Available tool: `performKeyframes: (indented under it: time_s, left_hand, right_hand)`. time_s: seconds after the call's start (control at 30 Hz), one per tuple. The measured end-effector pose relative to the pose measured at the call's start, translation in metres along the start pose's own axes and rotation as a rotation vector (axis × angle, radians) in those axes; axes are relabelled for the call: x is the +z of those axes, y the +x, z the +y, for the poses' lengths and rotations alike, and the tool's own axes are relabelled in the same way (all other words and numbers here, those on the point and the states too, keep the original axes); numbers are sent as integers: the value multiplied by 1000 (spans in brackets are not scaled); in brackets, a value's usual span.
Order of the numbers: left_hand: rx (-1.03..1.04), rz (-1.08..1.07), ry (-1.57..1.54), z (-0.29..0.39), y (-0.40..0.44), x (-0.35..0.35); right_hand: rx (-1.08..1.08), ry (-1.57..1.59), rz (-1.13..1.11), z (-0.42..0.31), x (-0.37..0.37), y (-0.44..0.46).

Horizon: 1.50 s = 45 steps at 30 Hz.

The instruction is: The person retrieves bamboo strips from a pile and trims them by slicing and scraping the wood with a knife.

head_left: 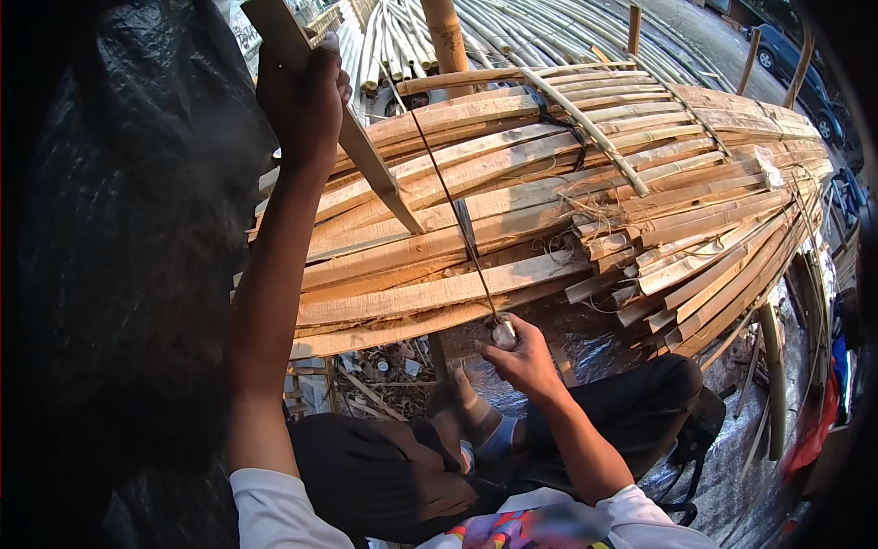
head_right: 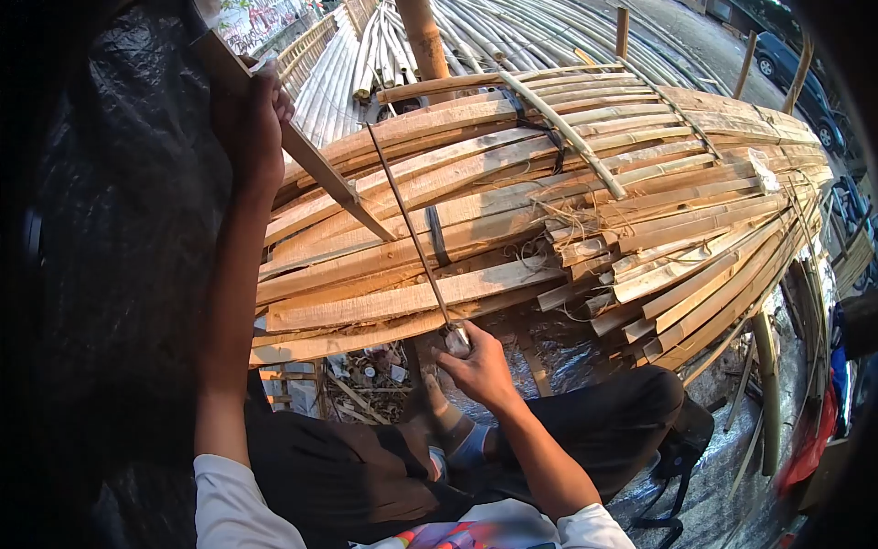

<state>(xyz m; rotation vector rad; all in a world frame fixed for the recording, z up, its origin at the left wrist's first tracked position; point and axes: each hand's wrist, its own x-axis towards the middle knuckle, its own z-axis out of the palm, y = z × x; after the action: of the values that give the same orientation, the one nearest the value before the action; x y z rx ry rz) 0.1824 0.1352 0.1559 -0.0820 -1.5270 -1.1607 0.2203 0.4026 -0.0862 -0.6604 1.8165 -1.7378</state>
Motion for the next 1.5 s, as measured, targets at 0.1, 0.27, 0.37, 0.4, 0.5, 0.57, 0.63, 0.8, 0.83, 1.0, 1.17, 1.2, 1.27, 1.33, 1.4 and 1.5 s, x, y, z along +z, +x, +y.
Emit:
performKeyframes:
  time_s: [0.1,0.27,0.37,0.4,0.5,0.57,0.63,0.8,0.83,1.0,1.17,1.2,1.27,1.33,1.4,1.5]
  left_hand:
    - [5,-40,-12,4,-5,-5]
    - [26,-46,-22,10,-13,-7]
    - [46,-60,-21,13,-19,-2]
    - [41,-68,-20,15,-21,-2]
    - [46,-73,-15,17,-25,2]
    - [60,-95,-14,16,-25,2]
    - [71,-112,-8,16,-26,2]
    - [91,-25,-6,18,-28,0]
    - [93,-23,0,20,-29,0]
    - [88,-16,-12,21,-30,-19]
    - [109,-73,-54,23,-31,-24]
    - [91,-34,-38,24,-32,-21]
    - [69,15,-13,24,-34,-22]
    - [101,53,-19,21,-31,-24]
    - [137,14,-32,18,-31,-30]
    - [152,-25,-39,22,-34,-27]
  right_hand:
    - [1,4,-68,-4,22,27]
    - [-42,-28,-127,-34,40,44]
    - [-78,-70,-120,-22,39,48]
    - [-60,-108,-119,-17,38,48]
    - [-82,-130,-138,-19,24,53]
    - [-91,-128,-137,-42,15,57]
    - [-165,-54,-113,-66,10,62]
    - [-225,274,-132,-100,16,65]
    - [-186,214,-132,-87,21,66]
    - [-34,-311,-187,-18,23,70]
    - [-217,-99,-139,-94,15,65]
    - [-256,12,-132,-109,17,63]
    - [-296,132,-126,-128,19,59]
    - [-320,177,-146,-108,26,62]
    - [-194,-100,-108,-44,37,77]
    - [-51,-363,-187,-29,17,80]
